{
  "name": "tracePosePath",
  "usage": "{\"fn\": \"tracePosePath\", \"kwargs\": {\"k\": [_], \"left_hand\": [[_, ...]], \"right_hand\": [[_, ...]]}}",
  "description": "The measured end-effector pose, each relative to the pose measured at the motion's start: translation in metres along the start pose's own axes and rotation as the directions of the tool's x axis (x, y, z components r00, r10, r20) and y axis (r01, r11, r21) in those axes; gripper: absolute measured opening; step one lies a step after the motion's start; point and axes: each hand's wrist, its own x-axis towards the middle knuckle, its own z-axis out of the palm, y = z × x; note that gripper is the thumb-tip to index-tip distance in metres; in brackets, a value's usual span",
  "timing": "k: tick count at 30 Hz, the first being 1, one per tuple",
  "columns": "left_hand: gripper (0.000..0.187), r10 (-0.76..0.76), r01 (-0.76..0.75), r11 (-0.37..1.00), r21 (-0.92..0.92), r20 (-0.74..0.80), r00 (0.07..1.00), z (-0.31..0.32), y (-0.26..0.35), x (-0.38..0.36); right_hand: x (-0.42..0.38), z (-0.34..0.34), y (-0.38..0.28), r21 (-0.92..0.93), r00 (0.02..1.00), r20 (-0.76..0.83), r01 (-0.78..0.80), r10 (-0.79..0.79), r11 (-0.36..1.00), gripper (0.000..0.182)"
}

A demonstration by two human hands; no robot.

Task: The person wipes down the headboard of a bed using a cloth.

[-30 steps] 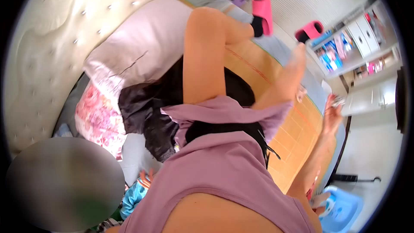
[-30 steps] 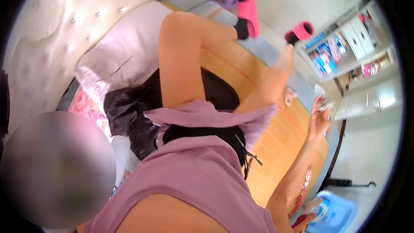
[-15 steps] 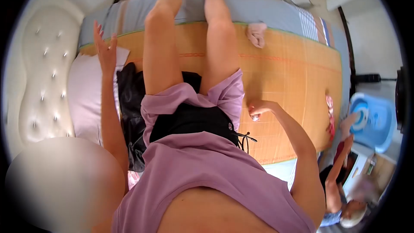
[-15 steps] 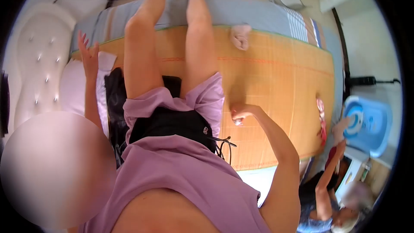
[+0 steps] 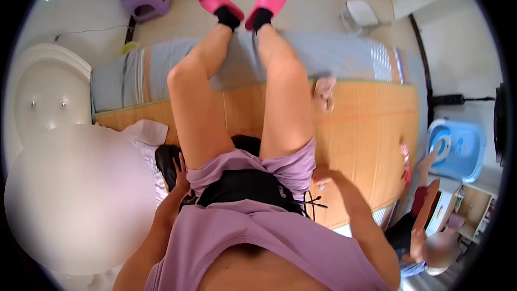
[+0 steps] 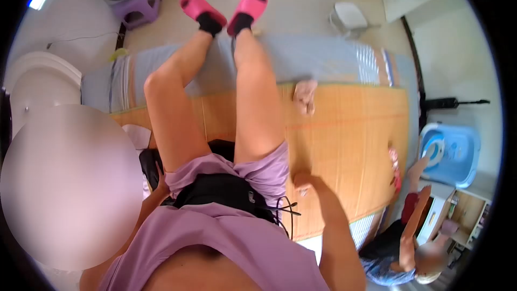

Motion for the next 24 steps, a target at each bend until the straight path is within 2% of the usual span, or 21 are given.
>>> {"fn": "tracePosePath", "kwargs": {"k": [3,7,10,12,13,14,15,16,17,19,20,21,22,23,24], "left_hand": [[0.112,-0.032,0.028,0.999,-0.039,-0.108,0.994,0.016,0.001,-0.011],[0.098,-0.055,0.050,0.998,-0.025,-0.262,0.964,0.039,0.006,-0.024],[0.089,-0.045,0.075,0.996,0.051,-0.440,0.897,0.061,-0.006,-0.002],[0.082,-0.050,0.192,0.968,0.159,-0.630,0.775,0.071,-0.016,0.024],[0.079,-0.050,0.190,0.969,0.156,-0.632,0.773,0.049,-0.021,0.025],[0.076,-0.055,0.083,0.996,0.033,-0.513,0.857,0.026,-0.024,0.019],[0.049,-0.042,-0.032,0.976,-0.215,-0.335,0.941,-0.026,-0.040,0.007],[0.025,-0.028,-0.043,0.881,-0.471,-0.143,0.989,-0.079,-0.056,-0.005],[0.012,-0.147,-0.066,0.735,-0.675,-0.254,0.956,-0.103,-0.081,0.003],[0.010,-0.342,0.136,0.427,-0.894,-0.020,0.940,-0.136,-0.139,0.049],[0.014,-0.547,0.155,0.447,-0.881,-0.132,0.827,-0.158,-0.183,0.079],[0.020,-0.704,0.193,0.478,-0.857,-0.242,0.667,-0.175,-0.222,0.110],[0.034,-0.832,0.374,0.471,-0.799,-0.262,0.489,-0.169,-0.253,0.155],[0.041,-0.880,0.344,0.354,-0.870,-0.185,0.437,-0.172,-0.297,0.210],[0.039,-0.913,0.353,0.353,-0.866,-0.237,0.333,-0.177,-0.346,0.258]], "right_hand": [[-0.032,0.000,-0.026,0.061,0.976,-0.213,-0.031,0.043,0.998,0.020],[-0.047,0.012,-0.036,0.123,0.903,-0.429,0.048,0.010,0.991,0.020],[-0.043,-0.002,-0.039,0.151,0.871,-0.492,0.065,0.018,0.986,0.019],[-0.047,-0.037,-0.048,0.159,0.871,-0.489,0.042,0.042,0.986,0.019],[-0.056,-0.056,-0.055,0.161,0.881,-0.470,0.015,0.063,0.987,0.019],[-0.072,-0.077,-0.060,0.152,0.895,-0.438,-0.026,0.091,0.988,0.019],[-0.092,-0.106,-0.068,0.131,0.908,-0.403,-0.065,0.114,0.989,0.018],[-0.104,-0.139,-0.081,0.097,0.914,-0.391,-0.074,0.106,0.993,0.018],[-0.112,-0.178,-0.098,0.037,0.915,-0.397,-0.063,0.072,0.997,0.018],[-0.123,-0.278,-0.115,-0.201,0.908,-0.417,-0.043,-0.046,0.979,0.018],[-0.118,-0.354,-0.141,-0.418,0.886,-0.443,-0.070,-0.136,0.906,0.018],[-0.105,-0.438,-0.179,-0.623,0.859,-0.461,-0.137,-0.221,0.770,0.018],[-0.086,-0.523,-0.261,-0.778,0.852,-0.512,-0.407,-0.108,0.479,0.016],[-0.052,-0.621,-0.327,-0.856,0.825,-0.461,-0.316,-0.327,0.410,0.014],[-0.012,-0.694,-0.399,-0.922,0.733,-0.383,-0.272,-0.562,0.275,0.013]]}}
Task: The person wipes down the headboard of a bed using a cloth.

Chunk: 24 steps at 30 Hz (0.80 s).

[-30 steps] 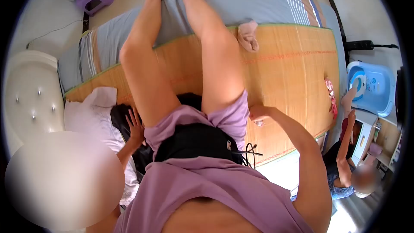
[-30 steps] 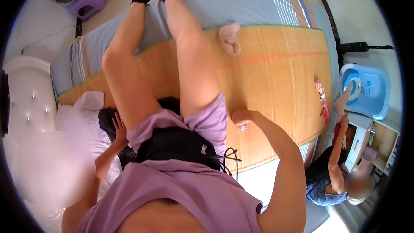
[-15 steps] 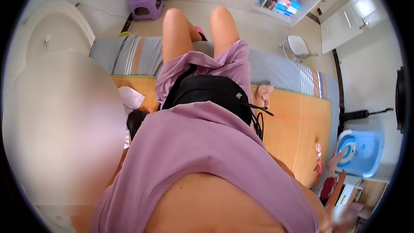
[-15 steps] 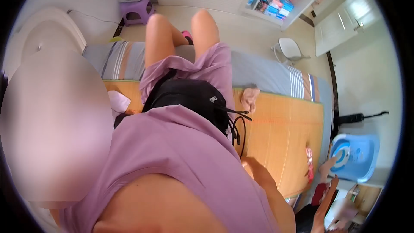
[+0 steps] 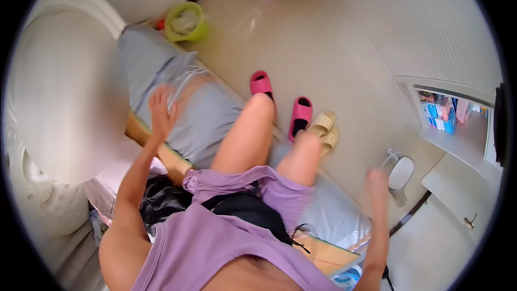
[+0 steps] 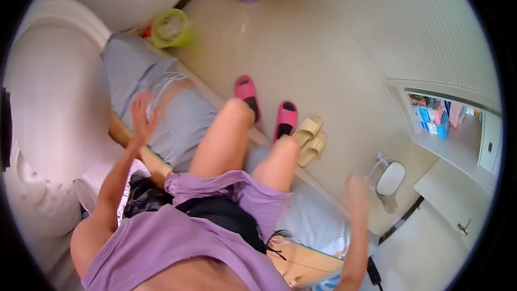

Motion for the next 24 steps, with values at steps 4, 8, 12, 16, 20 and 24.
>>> {"fn": "tracePosePath", "kwargs": {"k": [4,8,12,16,20,24], "left_hand": [[0.031,-0.031,0.026,0.989,0.149,0.031,0.999,0.042,0.008,0.042],[0.024,-0.156,0.146,0.974,0.176,0.050,0.986,0.054,0.001,0.044],[0.027,-0.186,0.175,0.975,0.138,0.075,0.980,0.044,0.003,0.035],[0.032,-0.203,0.192,0.976,0.100,0.113,0.973,0.045,0.005,0.031],[0.034,-0.209,0.198,0.976,0.089,0.139,0.968,0.044,0.000,0.029],[0.035,-0.202,0.193,0.979,0.069,0.165,0.966,0.044,-0.002,0.029]], "right_hand": [[0.220,-0.080,0.003,0.512,0.981,-0.185,0.045,0.058,0.858,0.020],[0.384,-0.118,-0.126,0.987,0.984,0.151,-0.145,-0.093,0.068,0.021],[0.453,-0.168,-0.295,0.843,0.896,0.160,-0.342,-0.413,-0.416,0.022],[0.521,-0.212,-0.436,0.741,0.817,0.188,-0.482,-0.545,-0.467,0.034],[0.543,-0.207,-0.492,0.844,0.865,0.323,-0.447,-0.383,-0.297,0.052],[0.522,-0.133,-0.437,0.931,0.746,0.310,-0.365,-0.589,0.027,0.059]]}}
